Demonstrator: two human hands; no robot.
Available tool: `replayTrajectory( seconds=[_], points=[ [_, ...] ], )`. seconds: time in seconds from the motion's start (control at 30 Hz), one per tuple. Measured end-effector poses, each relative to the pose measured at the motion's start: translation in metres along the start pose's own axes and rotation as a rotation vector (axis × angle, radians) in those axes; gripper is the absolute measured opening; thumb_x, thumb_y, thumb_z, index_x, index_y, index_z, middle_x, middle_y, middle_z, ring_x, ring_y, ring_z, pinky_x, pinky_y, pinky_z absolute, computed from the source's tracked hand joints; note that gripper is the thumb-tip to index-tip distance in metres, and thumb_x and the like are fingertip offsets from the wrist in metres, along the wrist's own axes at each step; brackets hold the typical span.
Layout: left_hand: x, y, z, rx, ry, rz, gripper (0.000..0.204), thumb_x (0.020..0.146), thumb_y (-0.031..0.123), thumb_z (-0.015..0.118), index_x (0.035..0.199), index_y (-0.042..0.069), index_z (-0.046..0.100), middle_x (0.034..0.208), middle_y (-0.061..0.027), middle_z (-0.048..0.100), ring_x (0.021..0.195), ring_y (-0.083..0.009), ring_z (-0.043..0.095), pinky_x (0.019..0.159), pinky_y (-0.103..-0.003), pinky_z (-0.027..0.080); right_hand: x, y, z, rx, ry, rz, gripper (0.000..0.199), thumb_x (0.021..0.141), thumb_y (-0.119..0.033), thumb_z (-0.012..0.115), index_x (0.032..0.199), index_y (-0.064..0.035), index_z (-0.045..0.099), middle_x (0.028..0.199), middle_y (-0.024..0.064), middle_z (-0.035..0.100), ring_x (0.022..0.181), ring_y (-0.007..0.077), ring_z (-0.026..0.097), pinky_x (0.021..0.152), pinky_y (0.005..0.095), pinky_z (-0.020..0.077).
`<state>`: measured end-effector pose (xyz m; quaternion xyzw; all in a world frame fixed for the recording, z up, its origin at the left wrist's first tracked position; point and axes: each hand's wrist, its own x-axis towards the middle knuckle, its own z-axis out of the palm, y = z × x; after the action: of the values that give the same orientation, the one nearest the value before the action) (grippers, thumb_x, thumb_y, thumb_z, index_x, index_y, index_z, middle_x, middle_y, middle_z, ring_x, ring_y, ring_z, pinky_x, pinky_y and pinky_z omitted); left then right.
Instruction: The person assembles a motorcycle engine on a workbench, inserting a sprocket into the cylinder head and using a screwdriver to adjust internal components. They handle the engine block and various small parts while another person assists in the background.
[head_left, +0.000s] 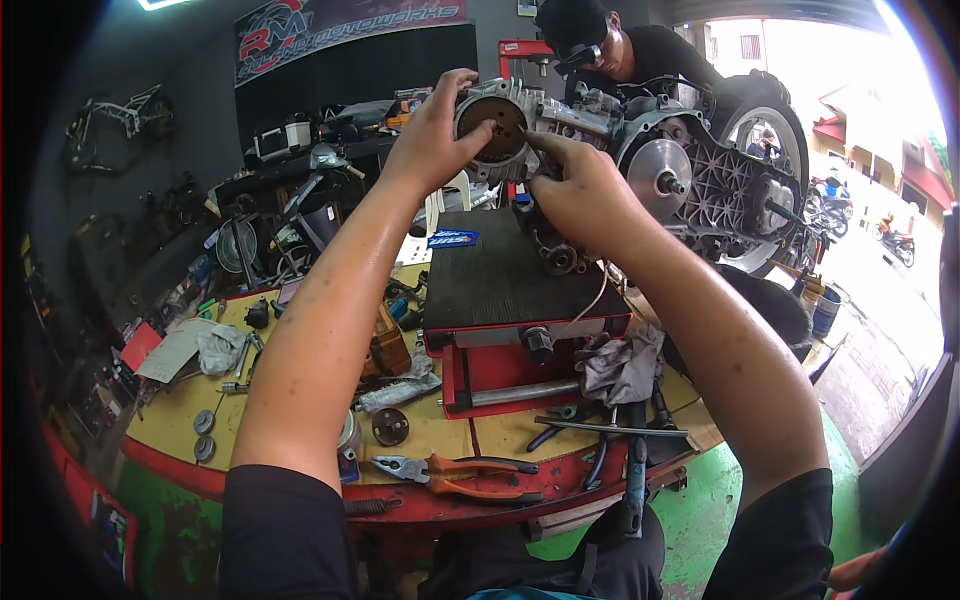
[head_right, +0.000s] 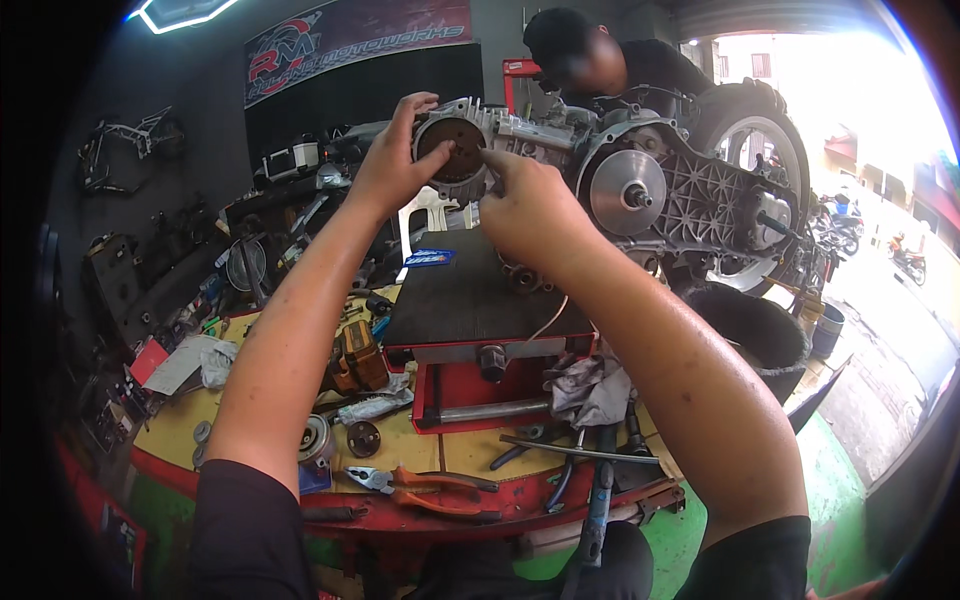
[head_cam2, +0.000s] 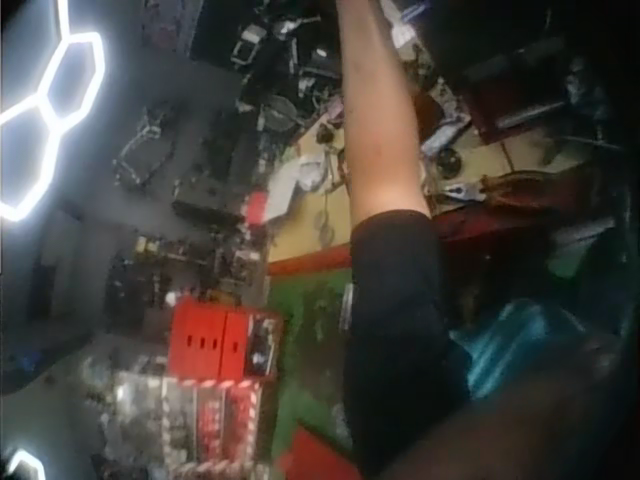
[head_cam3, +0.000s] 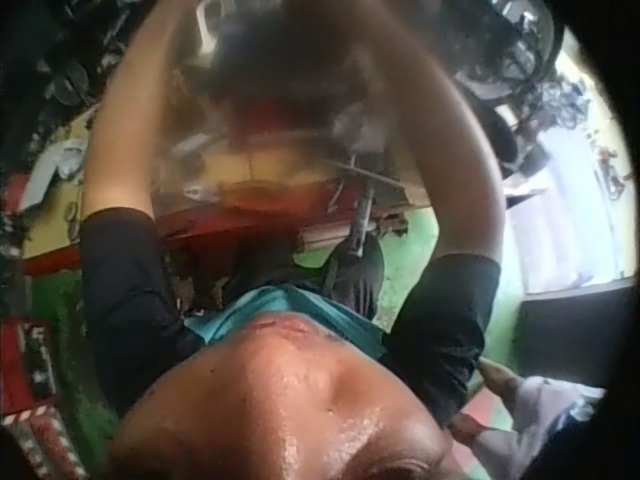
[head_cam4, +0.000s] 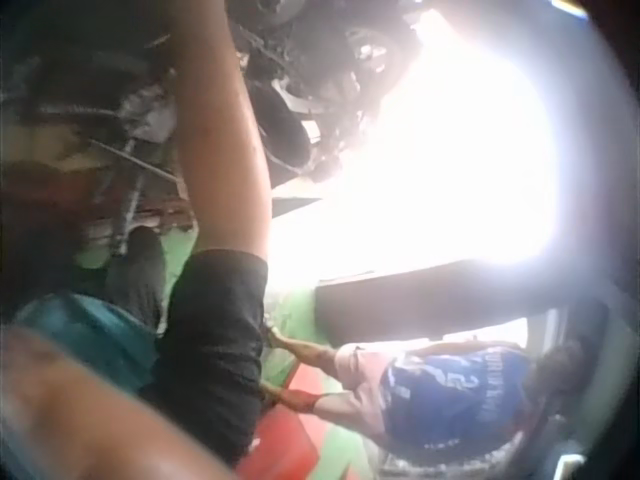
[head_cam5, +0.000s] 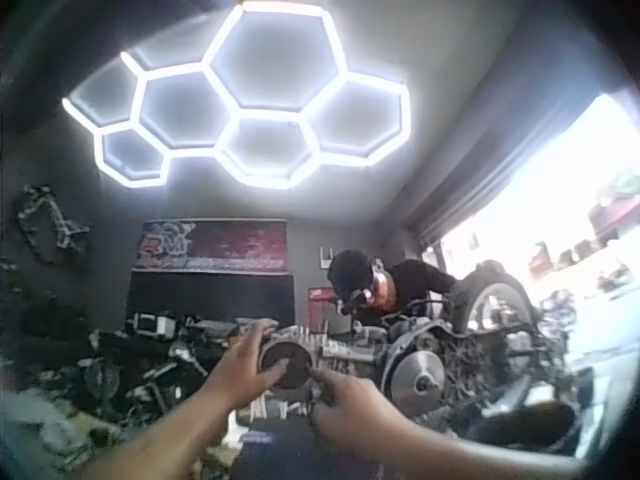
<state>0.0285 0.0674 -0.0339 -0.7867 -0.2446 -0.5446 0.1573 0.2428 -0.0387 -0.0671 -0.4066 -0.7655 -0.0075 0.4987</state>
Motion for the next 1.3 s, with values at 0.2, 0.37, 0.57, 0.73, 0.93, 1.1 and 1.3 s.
replayTrajectory(
  seconds=[0.2,0.37,0.57,0.73,0.93,1.1,1.3],
  points=[
    [-0.003,0.005,0.0,0.252,0.163,0.272,0.056,0.092,0.02,0.075,0.142,0.014,0.051,0.142,-0.0175,0.061,0.132,-0.0428,0.06,0.108,-0.049,0.052,0.011,0.002,0.0,0.01,0.007,0.022,0.061,0.086,-0.013,0.06,0.145,0.0031,0.063,0.113,0.0274,0.073,0.103,0.0361,0.068,0.094,0.0426,0.0528],
    [-0.005,0.014,-0.005,0.416,0.063,0.359,0.033,0.092,0.016,0.074,0.124,0.012,0.067,0.142,-0.0136,0.06,0.131,-0.0381,0.061,0.106,-0.048,0.054,0.016,0.006,-0.001,0.061,-0.022,0.052,0.063,0.088,-0.012,0.064,0.15,0.0,0.061,0.093,0.0123,0.075,0.065,0.0116,0.063,0.061,0.0318,0.0521],
    [-0.009,0.016,-0.005,0.417,0.086,0.398,0.023,0.091,0.015,0.075,0.113,0.01,0.074,0.139,-0.0126,0.064,0.128,-0.0365,0.063,0.105,-0.048,0.056,0.014,0.001,-0.002,0.235,-0.073,0.159,0.062,0.091,-0.011,0.066,0.151,-0.0002,0.06,0.087,0.0077,0.071,0.061,0.0103,0.062,0.052,0.0299,0.0498],
    [-0.01,0.017,-0.009,0.412,0.094,0.405,0.025,0.09,0.016,0.076,0.114,0.01,0.074,0.138,-0.0126,0.065,0.128,-0.037,0.063,0.104,-0.048,0.056,0.009,-0.013,0.015,0.433,-0.025,0.281,0.061,0.096,-0.009,0.064,0.154,0.0003,0.048,0.081,0.0061,0.064,0.055,0.014,0.061,0.045,0.0307,0.0497],
    [-0.013,0.017,-0.006,0.361,0.091,0.383,0.027,0.089,0.017,0.077,0.114,0.01,0.074,0.139,-0.0133,0.064,0.13,-0.0381,0.062,0.107,-0.048,0.055,0.019,-0.016,0.072,0.69,0.215,0.294,0.045,0.107,-0.014,0.058,0.147,-0.0044,0.039,0.081,0.007,0.061,0.047,0.0141,0.055,0.038,0.03,0.0407],
    [-0.01,0.011,-0.005,0.332,0.093,0.371,0.026,0.089,0.019,0.077,0.114,0.01,0.075,0.14,-0.0141,0.065,0.131,-0.0379,0.062,0.108,-0.048,0.054,0.026,-0.009,0.095,0.629,0.296,0.198,0.032,0.11,-0.016,0.056,0.137,-0.007,0.041,0.078,0.0066,0.06,0.047,0.014,0.056,0.038,0.0295,0.0386],
    [-0.004,0.009,-0.007,0.296,0.066,0.299,0.022,0.089,0.018,0.076,0.109,0.01,0.078,0.139,-0.0127,0.067,0.13,-0.0358,0.063,0.109,-0.047,0.053,-0.001,-0.032,0.069,0.686,0.145,0.303,0.027,0.11,-0.015,0.055,0.135,-0.0059,0.049,0.079,0.0052,0.06,0.048,0.013,0.057,0.04,0.029,0.0401]
  ],
)
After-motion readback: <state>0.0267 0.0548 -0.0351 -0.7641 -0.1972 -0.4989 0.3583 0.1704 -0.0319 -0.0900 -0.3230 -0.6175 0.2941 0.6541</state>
